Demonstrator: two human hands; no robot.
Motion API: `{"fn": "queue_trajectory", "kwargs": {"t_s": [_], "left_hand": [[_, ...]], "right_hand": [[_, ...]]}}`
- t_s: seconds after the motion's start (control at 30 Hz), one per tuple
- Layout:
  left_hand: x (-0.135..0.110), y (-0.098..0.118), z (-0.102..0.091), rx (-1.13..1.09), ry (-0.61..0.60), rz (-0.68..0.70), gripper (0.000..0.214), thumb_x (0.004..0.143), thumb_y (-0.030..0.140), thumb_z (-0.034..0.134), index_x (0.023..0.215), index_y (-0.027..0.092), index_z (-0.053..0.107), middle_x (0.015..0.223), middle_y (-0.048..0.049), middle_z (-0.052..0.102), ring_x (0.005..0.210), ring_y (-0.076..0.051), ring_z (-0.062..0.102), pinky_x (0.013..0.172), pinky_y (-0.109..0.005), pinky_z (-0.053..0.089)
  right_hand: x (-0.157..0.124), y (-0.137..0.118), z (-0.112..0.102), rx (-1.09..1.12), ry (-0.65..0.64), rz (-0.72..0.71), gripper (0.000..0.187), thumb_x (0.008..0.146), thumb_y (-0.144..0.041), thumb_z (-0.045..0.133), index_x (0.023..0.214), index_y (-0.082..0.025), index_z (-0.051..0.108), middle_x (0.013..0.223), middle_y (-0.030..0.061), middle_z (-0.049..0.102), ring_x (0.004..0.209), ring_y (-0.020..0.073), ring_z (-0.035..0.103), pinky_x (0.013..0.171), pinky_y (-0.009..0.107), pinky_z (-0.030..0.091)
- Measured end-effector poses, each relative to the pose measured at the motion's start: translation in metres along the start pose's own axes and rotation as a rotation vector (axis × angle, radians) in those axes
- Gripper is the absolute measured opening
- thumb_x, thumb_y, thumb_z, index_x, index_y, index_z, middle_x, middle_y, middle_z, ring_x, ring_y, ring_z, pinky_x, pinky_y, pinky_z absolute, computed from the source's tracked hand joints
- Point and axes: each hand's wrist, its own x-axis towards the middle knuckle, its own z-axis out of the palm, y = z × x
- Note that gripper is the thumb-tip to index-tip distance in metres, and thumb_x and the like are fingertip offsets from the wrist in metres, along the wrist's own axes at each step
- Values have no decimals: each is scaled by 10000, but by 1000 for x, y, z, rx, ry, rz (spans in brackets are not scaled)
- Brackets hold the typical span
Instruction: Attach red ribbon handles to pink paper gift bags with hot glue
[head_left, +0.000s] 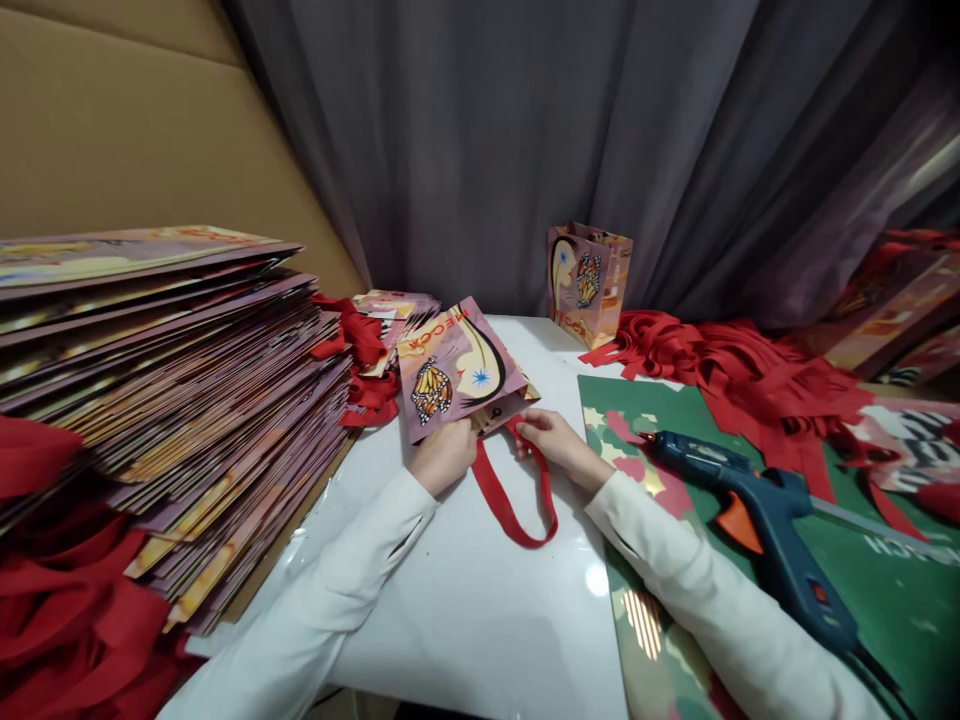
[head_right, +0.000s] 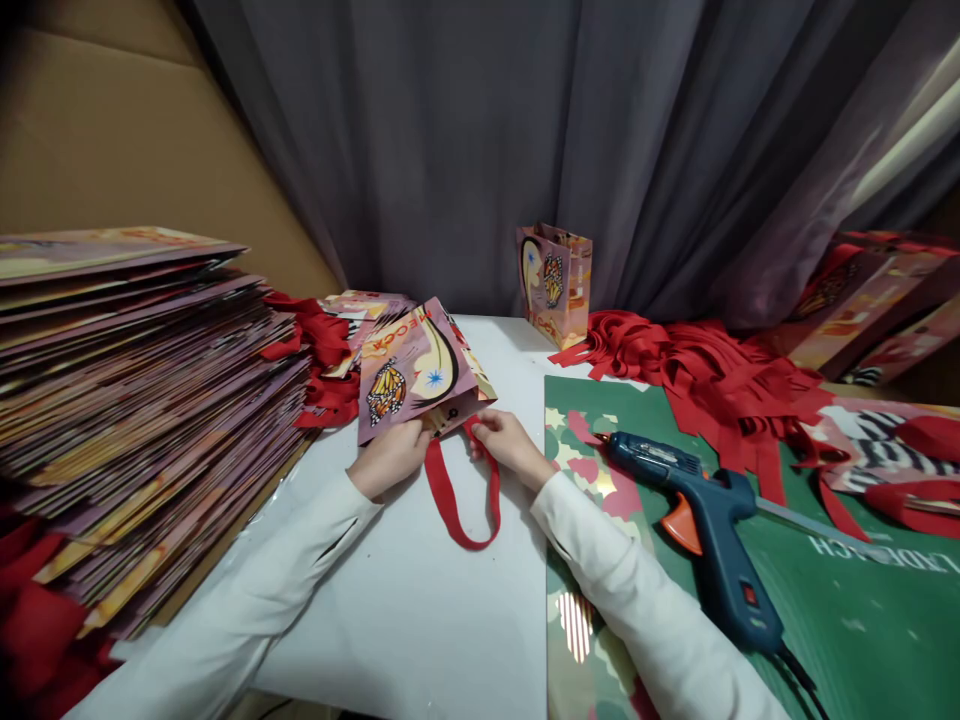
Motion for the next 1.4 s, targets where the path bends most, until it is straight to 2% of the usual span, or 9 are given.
{"fn": "queue_trajectory", "kwargs": {"t_s": [0.23, 0.4, 0.6, 0.67, 0.8, 0.87, 1.1, 1.27, 1.4], "left_hand": [[-7, 9, -1, 129, -68, -26, 213, 882, 148, 416, 861, 167, 627, 880, -164, 711, 833, -285, 687, 749, -346, 491], [-11, 11, -2, 127, -76, 4, 212, 888, 139, 406, 913, 159, 615, 902, -163, 709, 830, -286, 685, 737, -350, 492], [-4, 15, -2, 61, -66, 94, 161, 923, 259, 483, 991, 160, 589, 973, -122, 694, 957, -267, 661, 816, -334, 494], [-2, 15, -1, 53, -47, 88, 159, 926, 260, 486, 992, 151, 581, 965, -123, 687, 949, -266, 659, 807, -336, 494], [-1, 13, -1, 95, -22, 20, 135, 899, 263, 544, 935, 137, 579, 892, -134, 682, 860, -290, 670, 727, -347, 485], [-2, 13, -1, 120, -16, -6, 132, 892, 267, 559, 900, 138, 579, 863, -138, 680, 851, -303, 671, 709, -347, 475], [-2, 17, -3, 148, 1, -30, 150, 879, 288, 591, 881, 138, 594, 859, -131, 681, 872, -300, 666, 713, -335, 463], [-3, 19, -5, 164, 4, -53, 199, 894, 326, 586, 878, 128, 598, 866, -130, 684, 851, -283, 666, 684, -317, 448], [-4, 21, -6, 162, -9, -38, 174, 900, 292, 586, 876, 120, 590, 857, -123, 682, 838, -263, 662, 678, -304, 431]], "right_hand": [[-4, -1, -4, -105, -12, -8, 81, 772, -233, 570, 808, -166, 598, 586, -42, 562, 448, 72, 451, 442, 200, 339], [-8, -5, -2, -125, -41, -66, 64, 770, -195, 530, 776, -178, 591, 612, -38, 567, 494, 79, 454, 502, 206, 365], [-7, -3, 1, -175, -85, -75, 82, 780, -201, 522, 788, -177, 600, 611, -37, 564, 520, 88, 450, 518, 214, 354], [-7, -2, 1, -213, -98, -79, 99, 790, -249, 551, 745, -174, 596, 603, -36, 547, 518, 88, 435, 516, 220, 341], [-6, 0, 0, -249, -115, -130, 280, 792, -410, 604, 655, -169, 559, 587, -41, 497, 523, 82, 389, 509, 227, 309], [-6, 1, -1, -260, -117, -147, 311, 779, -444, 614, 645, -170, 556, 590, -40, 492, 538, 84, 395, 516, 226, 309], [-7, 3, -1, -297, -97, -155, 271, 776, -415, 586, 657, -171, 579, 597, -37, 504, 568, 98, 426, 562, 233, 338], [-6, 5, -1, -314, -99, -182, 271, 775, -408, 580, 644, -170, 577, 586, -37, 508, 544, 91, 413, 546, 231, 328], [-4, 8, -1, -334, -56, -204, 286, 770, -429, 584, 630, -180, 564, 572, -40, 505, 534, 94, 410, 531, 229, 320]]}}
